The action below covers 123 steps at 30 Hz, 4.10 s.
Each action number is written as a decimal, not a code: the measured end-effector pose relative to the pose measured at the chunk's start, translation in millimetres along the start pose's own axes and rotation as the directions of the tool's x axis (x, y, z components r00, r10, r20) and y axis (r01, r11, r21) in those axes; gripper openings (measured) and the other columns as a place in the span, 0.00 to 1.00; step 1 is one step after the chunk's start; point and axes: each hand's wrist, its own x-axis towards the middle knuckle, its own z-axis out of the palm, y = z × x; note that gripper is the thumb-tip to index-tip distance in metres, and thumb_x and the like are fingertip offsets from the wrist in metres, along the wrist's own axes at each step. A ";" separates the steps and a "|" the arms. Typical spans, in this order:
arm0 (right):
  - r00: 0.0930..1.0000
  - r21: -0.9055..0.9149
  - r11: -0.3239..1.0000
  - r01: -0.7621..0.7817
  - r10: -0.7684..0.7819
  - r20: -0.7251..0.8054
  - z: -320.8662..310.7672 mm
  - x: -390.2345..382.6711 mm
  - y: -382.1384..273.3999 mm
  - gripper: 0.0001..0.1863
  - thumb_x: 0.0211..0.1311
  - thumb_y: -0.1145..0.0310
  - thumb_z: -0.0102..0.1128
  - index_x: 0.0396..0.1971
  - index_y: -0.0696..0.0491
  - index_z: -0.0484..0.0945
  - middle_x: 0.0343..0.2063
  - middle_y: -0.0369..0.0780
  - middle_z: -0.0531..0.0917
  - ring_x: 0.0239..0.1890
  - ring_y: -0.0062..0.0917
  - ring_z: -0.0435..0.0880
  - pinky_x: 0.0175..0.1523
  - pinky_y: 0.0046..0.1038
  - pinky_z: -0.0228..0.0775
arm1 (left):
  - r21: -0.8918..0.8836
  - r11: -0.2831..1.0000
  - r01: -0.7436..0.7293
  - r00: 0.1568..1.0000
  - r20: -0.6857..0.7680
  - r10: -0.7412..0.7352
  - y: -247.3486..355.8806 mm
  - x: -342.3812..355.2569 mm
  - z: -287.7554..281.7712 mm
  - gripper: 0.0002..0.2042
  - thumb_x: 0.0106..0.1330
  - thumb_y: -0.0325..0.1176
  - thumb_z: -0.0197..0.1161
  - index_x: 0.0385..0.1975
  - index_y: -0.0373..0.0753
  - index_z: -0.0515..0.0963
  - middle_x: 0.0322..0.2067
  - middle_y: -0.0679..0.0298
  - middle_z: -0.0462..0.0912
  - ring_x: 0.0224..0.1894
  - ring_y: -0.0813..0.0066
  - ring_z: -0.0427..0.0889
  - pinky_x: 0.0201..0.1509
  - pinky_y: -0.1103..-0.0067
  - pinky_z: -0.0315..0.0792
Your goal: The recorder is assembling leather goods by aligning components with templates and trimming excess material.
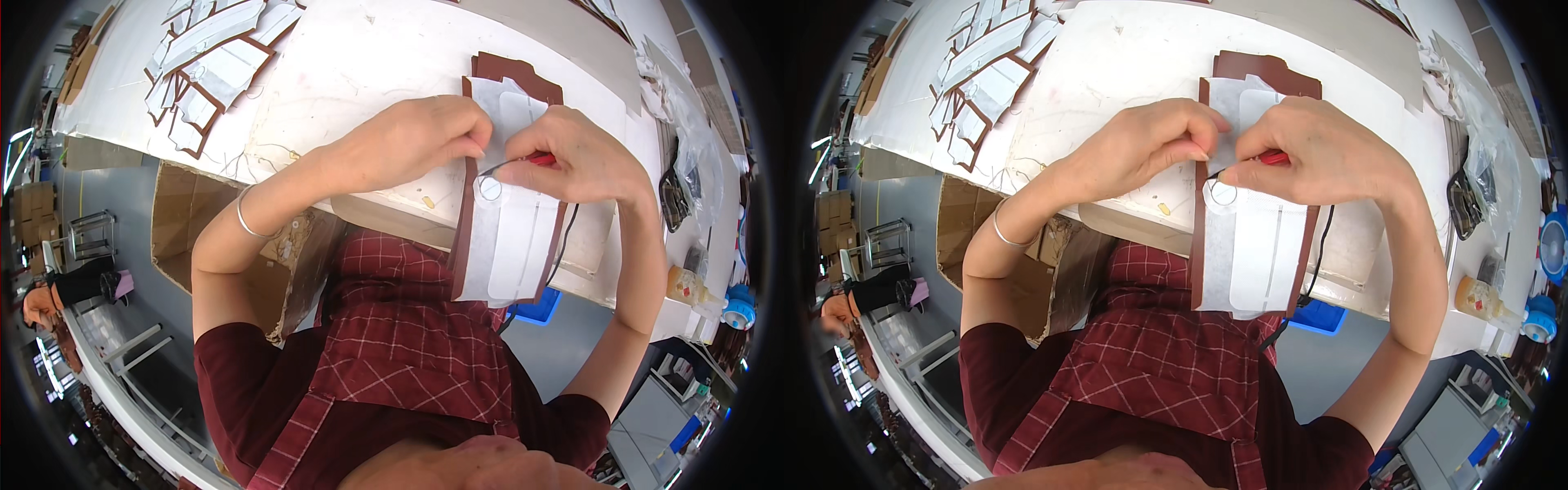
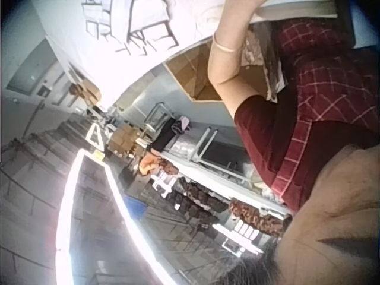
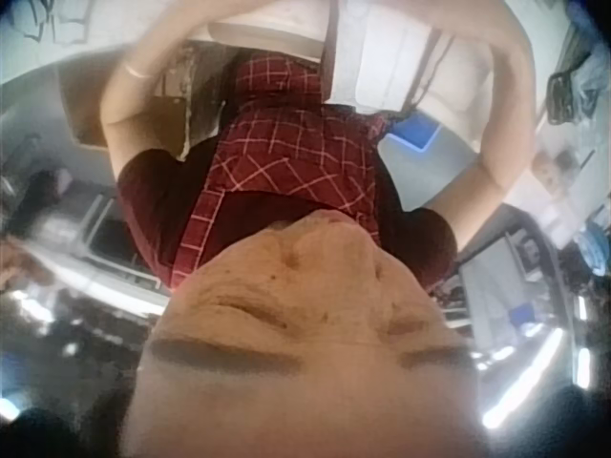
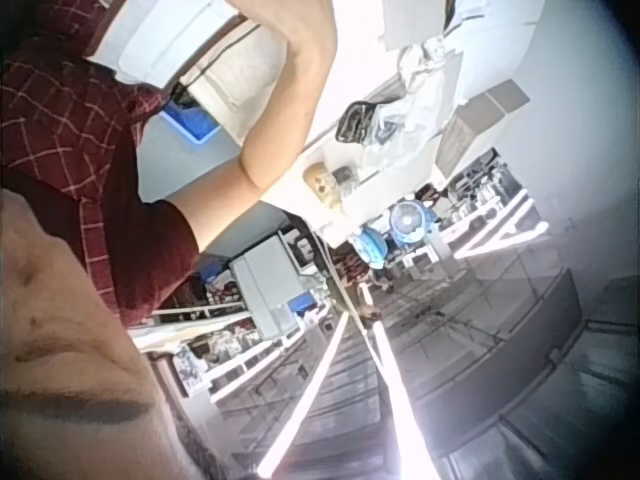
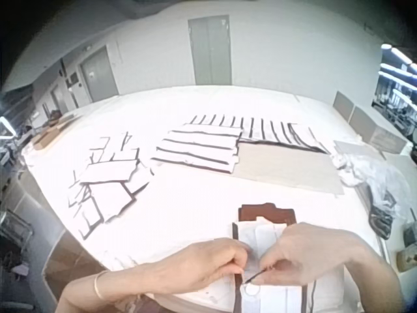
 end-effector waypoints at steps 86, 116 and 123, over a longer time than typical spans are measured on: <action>0.773 0.159 0.932 -0.327 0.360 -0.522 73.3 -102.5 16.7 0.14 0.62 0.59 0.65 0.31 0.56 0.78 0.16 0.46 0.78 0.19 0.43 0.78 0.27 0.34 0.68 | -0.285 0.882 0.376 0.896 0.353 -0.269 21.1 87.5 33.2 0.11 0.74 0.36 0.53 0.43 0.35 0.77 0.32 0.67 0.78 0.34 0.80 0.76 0.39 0.81 0.75; 0.793 0.399 0.871 -0.287 0.450 -0.411 70.4 -98.0 15.9 0.15 0.66 0.62 0.62 0.27 0.58 0.77 0.13 0.44 0.67 0.17 0.33 0.62 0.25 0.32 0.58 | -0.435 0.808 0.397 0.897 0.370 -0.241 18.3 82.7 40.3 0.11 0.72 0.39 0.62 0.40 0.36 0.82 0.32 0.74 0.81 0.34 0.89 0.72 0.38 0.86 0.67; 0.803 0.380 0.868 -0.319 0.460 -0.378 69.5 -93.0 13.5 0.15 0.66 0.60 0.62 0.28 0.57 0.80 0.14 0.44 0.70 0.17 0.35 0.66 0.26 0.33 0.61 | -0.451 0.807 0.382 0.904 0.363 -0.225 17.4 82.4 41.5 0.11 0.72 0.38 0.61 0.40 0.36 0.81 0.33 0.73 0.81 0.35 0.89 0.73 0.39 0.86 0.68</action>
